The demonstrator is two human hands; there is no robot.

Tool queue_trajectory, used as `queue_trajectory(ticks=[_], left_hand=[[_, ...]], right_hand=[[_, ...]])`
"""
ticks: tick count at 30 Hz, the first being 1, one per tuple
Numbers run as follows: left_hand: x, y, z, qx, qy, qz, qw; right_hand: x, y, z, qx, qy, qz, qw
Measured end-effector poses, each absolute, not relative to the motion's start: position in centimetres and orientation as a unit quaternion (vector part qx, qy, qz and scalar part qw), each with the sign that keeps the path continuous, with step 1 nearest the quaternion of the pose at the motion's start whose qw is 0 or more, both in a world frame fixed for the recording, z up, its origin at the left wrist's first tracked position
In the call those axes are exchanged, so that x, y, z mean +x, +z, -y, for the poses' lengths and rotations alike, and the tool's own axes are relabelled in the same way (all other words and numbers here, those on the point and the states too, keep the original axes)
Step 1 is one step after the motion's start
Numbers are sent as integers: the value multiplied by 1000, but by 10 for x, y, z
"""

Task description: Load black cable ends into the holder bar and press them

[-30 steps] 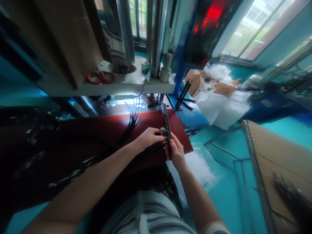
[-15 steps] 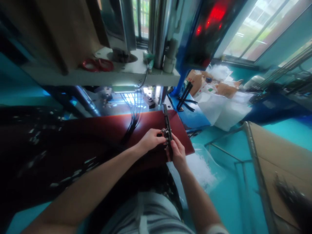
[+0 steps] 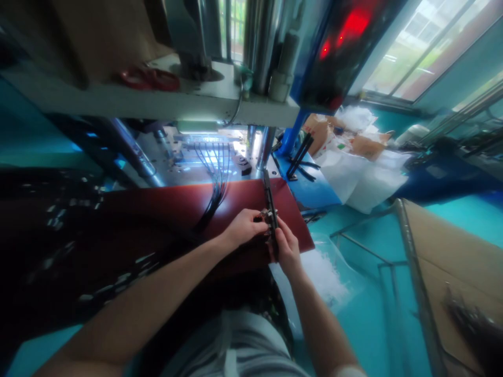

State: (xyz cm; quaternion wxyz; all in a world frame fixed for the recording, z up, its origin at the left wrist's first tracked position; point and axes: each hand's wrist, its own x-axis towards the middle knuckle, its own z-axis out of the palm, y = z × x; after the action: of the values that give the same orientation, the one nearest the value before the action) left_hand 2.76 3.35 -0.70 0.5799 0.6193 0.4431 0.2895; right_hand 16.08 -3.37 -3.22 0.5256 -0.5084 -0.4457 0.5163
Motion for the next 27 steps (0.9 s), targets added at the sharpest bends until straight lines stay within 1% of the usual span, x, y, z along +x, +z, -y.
queue_trajectory(ticks=[4,7,10,12,14,16,18,20,23,27], left_hand=[[26,-4,-32,639,294,-436,562],[24,0,-34,646,308,-418,560],[22,4,-39,647,379,-445,489],[21,7,-40,642,405,-483,437],[20,11,-38,658,386,-498,412],[20,15,-35,693,340,-491,403],[20,16,-33,714,301,-469,424],[21,15,-34,694,279,-447,491],[25,12,-37,616,268,-445,593],[31,14,-37,532,282,-467,647]], right_hand=[[159,-32,34,-518,488,480,513],[159,-31,34,-511,502,459,525],[160,-31,35,-507,514,417,552],[162,-33,35,-509,513,396,566],[163,-34,36,-510,511,388,572],[164,-37,37,-508,508,394,574],[165,-38,37,-502,503,405,574],[166,-39,37,-496,510,414,568],[166,-38,37,-488,529,421,552],[165,-37,37,-489,531,431,542]])
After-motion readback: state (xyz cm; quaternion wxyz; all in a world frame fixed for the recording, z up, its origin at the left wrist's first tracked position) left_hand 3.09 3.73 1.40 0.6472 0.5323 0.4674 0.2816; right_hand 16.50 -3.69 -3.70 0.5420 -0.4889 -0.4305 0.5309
